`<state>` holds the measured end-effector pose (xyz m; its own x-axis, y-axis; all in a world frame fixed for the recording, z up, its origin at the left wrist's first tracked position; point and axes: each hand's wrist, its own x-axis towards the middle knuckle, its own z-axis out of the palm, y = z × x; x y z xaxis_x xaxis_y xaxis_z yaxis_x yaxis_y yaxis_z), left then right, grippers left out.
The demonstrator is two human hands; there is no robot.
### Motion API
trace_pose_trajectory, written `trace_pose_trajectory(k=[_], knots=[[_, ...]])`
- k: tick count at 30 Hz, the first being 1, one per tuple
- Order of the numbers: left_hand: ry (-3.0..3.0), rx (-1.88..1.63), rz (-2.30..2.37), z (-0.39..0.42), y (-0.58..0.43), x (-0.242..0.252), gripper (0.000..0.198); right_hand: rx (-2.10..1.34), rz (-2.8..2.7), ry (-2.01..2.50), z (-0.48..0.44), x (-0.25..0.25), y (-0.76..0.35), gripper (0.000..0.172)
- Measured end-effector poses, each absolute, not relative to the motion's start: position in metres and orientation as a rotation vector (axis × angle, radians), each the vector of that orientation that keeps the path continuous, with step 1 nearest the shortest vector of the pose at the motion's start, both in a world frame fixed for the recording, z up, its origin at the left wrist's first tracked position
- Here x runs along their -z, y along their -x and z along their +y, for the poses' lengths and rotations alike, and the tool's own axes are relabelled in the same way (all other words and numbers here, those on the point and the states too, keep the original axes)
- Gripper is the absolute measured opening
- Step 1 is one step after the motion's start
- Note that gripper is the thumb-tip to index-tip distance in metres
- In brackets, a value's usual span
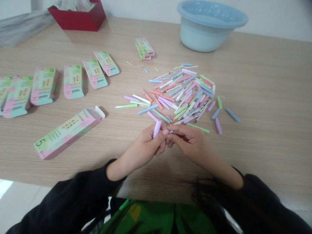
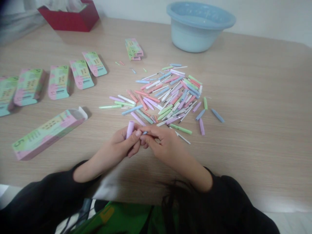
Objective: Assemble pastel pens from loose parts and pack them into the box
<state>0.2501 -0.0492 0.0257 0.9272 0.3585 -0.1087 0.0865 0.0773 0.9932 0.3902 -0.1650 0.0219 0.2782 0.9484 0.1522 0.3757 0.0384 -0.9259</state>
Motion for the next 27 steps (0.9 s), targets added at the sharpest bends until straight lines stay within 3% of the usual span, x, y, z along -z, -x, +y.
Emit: trace_pose_trajectory(k=[5,9,16,21,27], knots=[[-1.527,-0.251,0.340,-0.048,-0.248,-0.027,0.030,-0.694,-1.227,1.465,-0.162,-0.022,-0.387,0.012],[-1.943,-0.429,0.534,-0.022,-0.240,-0.030,0.020,-0.525,-1.231,1.572,-0.162,-0.032,-0.396,0.010],[-2.848,-0.096,1.082,0.031,-0.223,-0.018,0.026,-0.484,-1.272,1.699,-0.167,-0.029,-0.418,0.014],[-3.021,-0.063,1.200,0.035,-0.223,-0.003,0.043,-0.452,-1.364,1.693,-0.171,-0.022,-0.417,0.017],[-3.012,-0.191,1.253,0.025,-0.232,-0.003,0.044,-0.353,-1.354,1.770,-0.180,-0.022,-0.421,0.017]])
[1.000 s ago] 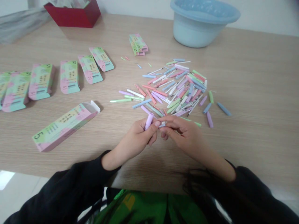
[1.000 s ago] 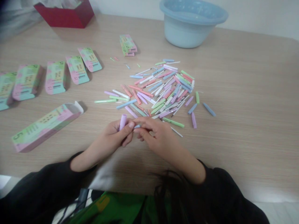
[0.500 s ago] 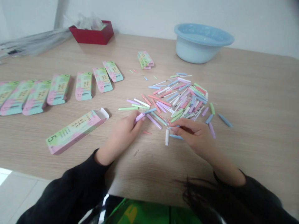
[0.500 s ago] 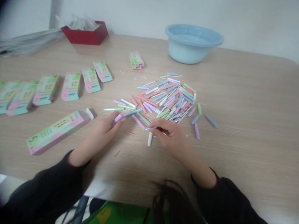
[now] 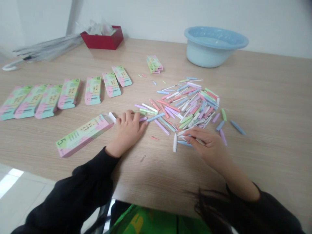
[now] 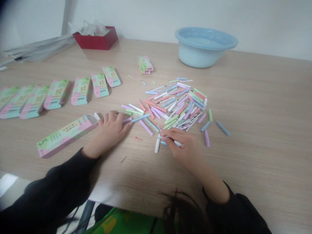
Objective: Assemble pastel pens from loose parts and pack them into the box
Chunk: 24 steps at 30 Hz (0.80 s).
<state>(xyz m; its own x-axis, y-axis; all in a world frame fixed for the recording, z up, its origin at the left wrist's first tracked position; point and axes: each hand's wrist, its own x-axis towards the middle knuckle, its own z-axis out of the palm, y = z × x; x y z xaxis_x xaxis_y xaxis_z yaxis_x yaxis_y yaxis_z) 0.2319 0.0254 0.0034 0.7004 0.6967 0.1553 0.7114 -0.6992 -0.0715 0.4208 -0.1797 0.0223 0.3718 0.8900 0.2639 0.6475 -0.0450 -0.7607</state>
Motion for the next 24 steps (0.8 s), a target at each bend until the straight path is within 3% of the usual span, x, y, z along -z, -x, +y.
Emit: trace_pose_trajectory(k=[7,15,24], knots=[[2.984,0.273,-0.937,0.026,-0.264,-0.013,0.032,-0.339,-1.352,1.770,-0.180,-0.019,-0.421,0.019],[3.094,0.273,-0.898,0.038,-0.287,-0.002,0.031,-0.316,-1.358,1.802,-0.178,-0.021,-0.423,0.018],[3.272,0.225,-0.834,0.050,-0.310,-0.014,0.012,-0.270,-1.396,1.782,-0.177,-0.016,-0.423,0.016]])
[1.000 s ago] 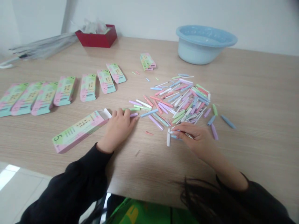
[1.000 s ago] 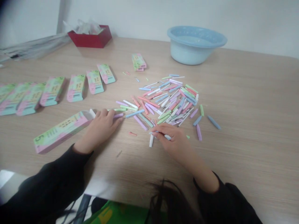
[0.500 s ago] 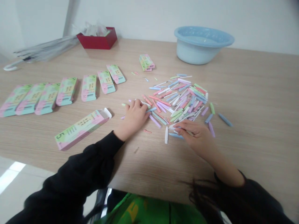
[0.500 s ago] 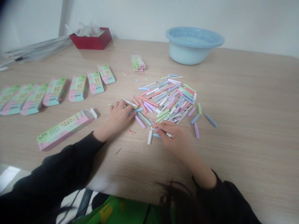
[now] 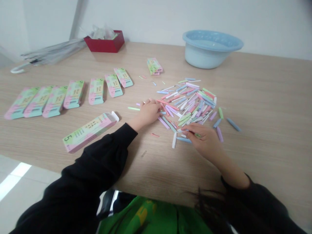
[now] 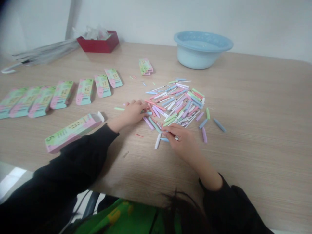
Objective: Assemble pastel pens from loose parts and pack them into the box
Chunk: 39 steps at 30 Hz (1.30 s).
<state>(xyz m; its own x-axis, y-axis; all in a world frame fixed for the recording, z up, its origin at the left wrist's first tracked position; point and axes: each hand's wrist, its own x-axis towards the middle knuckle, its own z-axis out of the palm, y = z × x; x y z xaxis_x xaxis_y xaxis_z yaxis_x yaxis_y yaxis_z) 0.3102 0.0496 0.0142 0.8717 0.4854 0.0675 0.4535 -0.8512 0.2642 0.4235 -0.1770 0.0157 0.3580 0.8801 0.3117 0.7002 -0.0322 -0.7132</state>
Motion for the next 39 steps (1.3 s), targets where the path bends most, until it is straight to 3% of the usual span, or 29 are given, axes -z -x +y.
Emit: trace_pose_trajectory(k=[6,13,27,35,39], knots=[[-2.670,-0.378,0.634,0.033,-0.304,-0.037,0.017,-0.113,-1.283,1.790,-0.179,-0.031,-0.433,0.014],[-1.862,-0.214,-0.007,0.010,-0.277,-0.050,0.014,0.137,-1.391,1.748,-0.176,-0.071,-0.423,0.018],[-1.613,-0.080,-0.060,-0.006,-0.274,-0.040,0.020,0.097,-1.680,1.772,-0.173,-0.077,-0.416,0.021],[-1.523,-0.172,-0.049,-0.009,-0.270,-0.044,0.025,0.011,-1.584,1.698,-0.173,-0.080,-0.410,0.039],[-1.459,-0.215,0.013,-0.007,-0.266,-0.050,0.030,-0.015,-1.522,1.709,-0.175,-0.077,-0.410,0.025]])
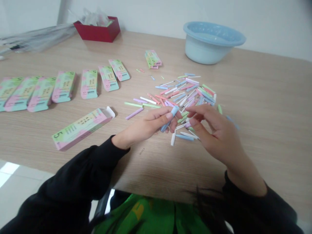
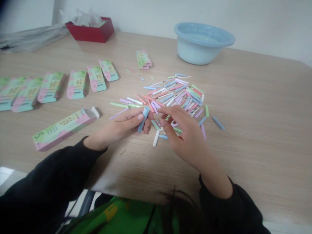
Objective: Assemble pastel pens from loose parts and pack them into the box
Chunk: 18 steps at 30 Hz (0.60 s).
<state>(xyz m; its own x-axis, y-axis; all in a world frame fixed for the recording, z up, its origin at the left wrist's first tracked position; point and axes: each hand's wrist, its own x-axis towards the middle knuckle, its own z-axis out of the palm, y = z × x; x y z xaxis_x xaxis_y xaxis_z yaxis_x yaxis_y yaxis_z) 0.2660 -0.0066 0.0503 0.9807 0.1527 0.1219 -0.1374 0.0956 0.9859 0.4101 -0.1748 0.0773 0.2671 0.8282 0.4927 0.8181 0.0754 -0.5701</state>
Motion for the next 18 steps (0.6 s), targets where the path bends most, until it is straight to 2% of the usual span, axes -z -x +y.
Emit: trace_pose_trajectory(k=[7,18], knots=[[-1.171,-0.277,0.038,-0.008,-0.264,-0.058,0.021,-0.088,-1.505,1.708,-0.173,-0.061,-0.411,0.027],[-1.019,-0.353,0.057,-0.001,-0.267,-0.062,0.018,-0.220,-1.480,1.731,-0.172,-0.046,-0.407,0.020]])
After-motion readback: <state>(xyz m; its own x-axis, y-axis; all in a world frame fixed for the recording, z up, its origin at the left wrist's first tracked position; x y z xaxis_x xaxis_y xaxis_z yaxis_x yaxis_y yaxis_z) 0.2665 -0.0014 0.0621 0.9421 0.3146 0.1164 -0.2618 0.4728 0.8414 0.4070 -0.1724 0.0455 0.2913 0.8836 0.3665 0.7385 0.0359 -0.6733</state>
